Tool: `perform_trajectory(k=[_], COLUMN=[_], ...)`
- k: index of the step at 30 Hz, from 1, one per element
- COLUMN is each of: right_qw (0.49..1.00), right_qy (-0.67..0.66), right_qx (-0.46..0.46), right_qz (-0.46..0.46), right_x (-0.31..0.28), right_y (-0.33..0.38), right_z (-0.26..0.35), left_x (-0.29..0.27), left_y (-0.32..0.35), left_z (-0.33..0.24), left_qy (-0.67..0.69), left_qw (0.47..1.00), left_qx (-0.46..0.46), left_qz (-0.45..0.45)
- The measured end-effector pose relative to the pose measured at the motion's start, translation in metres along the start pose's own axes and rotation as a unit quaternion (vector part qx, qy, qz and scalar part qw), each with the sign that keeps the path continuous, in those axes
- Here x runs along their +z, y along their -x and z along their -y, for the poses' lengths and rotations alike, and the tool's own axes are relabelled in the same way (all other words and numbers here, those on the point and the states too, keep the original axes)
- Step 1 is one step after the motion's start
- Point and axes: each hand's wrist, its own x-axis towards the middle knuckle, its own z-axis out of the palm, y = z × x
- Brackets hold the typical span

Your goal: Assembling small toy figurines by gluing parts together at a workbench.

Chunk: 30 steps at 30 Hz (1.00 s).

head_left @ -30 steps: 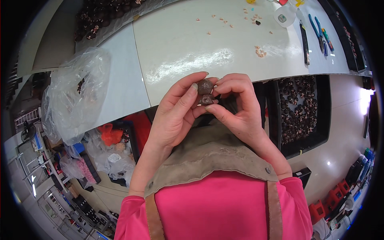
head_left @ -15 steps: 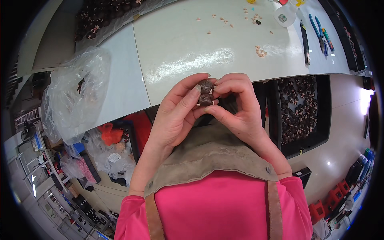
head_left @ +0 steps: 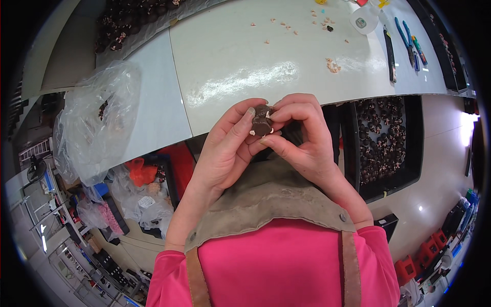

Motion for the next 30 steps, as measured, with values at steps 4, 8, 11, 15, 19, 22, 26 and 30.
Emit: perform_trajectory(k=[4,8,11,15,19,22,26,30], right_qw=[1.0,1.0,1.0,0.999,1.0,1.0,1.0,0.999], right_qy=[-0.02,-0.025,-0.024,-0.035,-0.03,-0.008,-0.018,-0.028], right_qx=[0.008,0.003,0.001,0.015,0.003,0.007,0.014,0.019], right_qz=[0.002,0.0,0.002,0.001,-0.003,-0.003,-0.007,-0.011], right_x=[-0.0003,-0.001,-0.0016,-0.002,-0.0021,-0.0025,-0.0015,-0.0012], right_y=[0.0006,0.0012,0.0013,0.0022,0.0012,0.0023,0.0024,0.0026], right_z=[0.0,-0.0009,-0.0015,-0.0004,0.001,0.0,-0.001,-0.0017], left_x=[0.0002,0.0015,0.0025,0.0008,0.0008,0.0035,0.0025,0.0038], left_y=[-0.0003,-0.0002,0.0001,-0.0001,0.0007,-0.0001,-0.0006,-0.0008], left_z=[0.001,0.0005,0.0005,0.0003,0.001,-0.0027,-0.0046,-0.0056], left_qy=[0.001,0.009,0.011,0.008,-0.003,-0.011,-0.015,-0.008], left_qw=[1.0,1.0,1.0,1.0,1.0,0.999,0.997,0.998], left_qx=[-0.001,-0.006,-0.008,-0.008,0.025,0.046,0.062,0.054], left_qz=[0.0,0.003,0.001,0.013,-0.001,0.009,0.034,0.03])
